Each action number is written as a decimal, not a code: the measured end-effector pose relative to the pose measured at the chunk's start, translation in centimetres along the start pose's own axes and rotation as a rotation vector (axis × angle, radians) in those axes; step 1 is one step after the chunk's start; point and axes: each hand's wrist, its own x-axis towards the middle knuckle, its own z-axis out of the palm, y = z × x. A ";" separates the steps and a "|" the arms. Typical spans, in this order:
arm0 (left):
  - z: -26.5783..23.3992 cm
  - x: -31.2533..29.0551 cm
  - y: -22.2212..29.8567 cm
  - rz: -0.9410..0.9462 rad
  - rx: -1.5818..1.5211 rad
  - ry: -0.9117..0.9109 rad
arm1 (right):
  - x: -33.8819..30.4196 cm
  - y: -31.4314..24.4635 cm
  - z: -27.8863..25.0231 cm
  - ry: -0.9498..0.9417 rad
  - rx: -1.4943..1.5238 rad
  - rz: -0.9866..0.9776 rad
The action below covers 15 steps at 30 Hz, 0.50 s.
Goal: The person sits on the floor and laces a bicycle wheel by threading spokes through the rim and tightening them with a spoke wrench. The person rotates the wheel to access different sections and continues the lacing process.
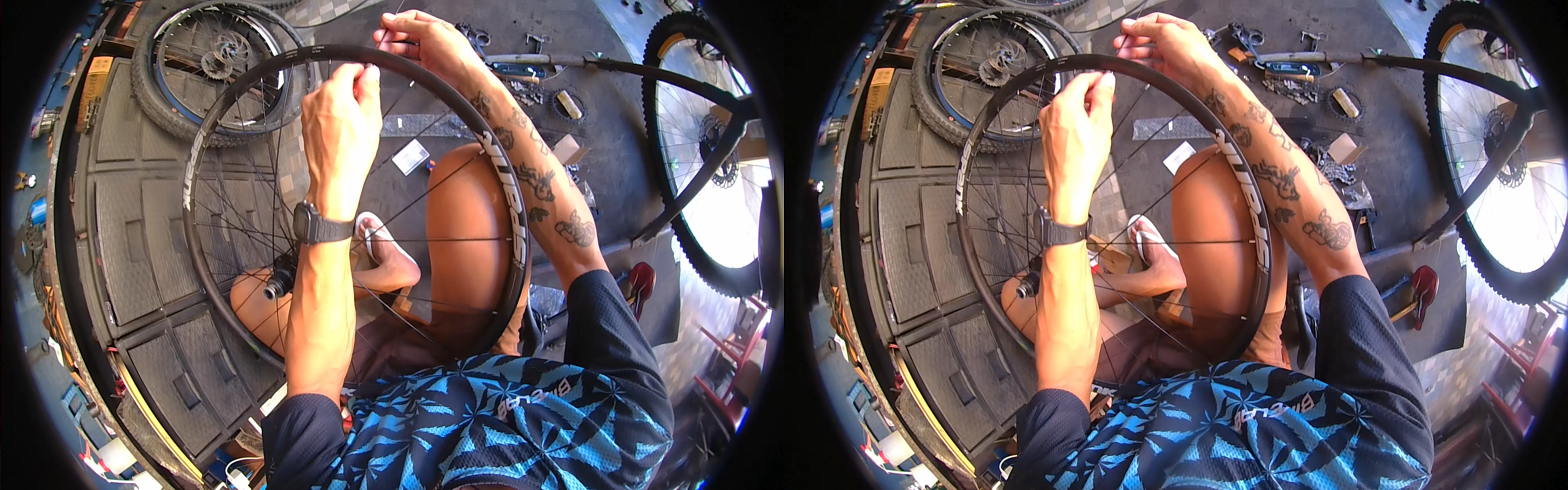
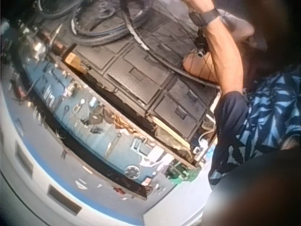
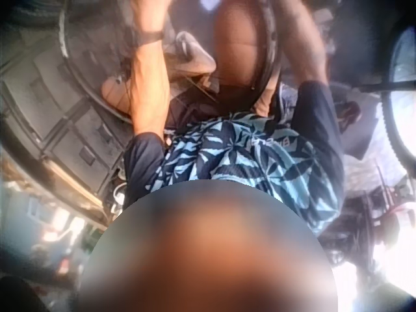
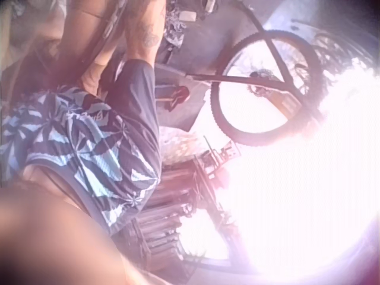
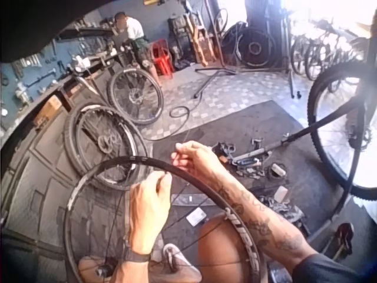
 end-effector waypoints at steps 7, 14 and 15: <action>-5.5 0.2 6.1 0.177 -0.011 0.098 | -4.2 -7.9 5.6 -0.050 -0.058 -0.174; -13.0 -2.1 10.8 0.077 -0.418 0.310 | -13.7 -18.3 15.2 -0.255 -0.186 -0.550; -13.8 -3.0 10.3 0.045 -0.516 0.290 | -13.9 -18.1 17.3 -0.117 -0.368 -0.678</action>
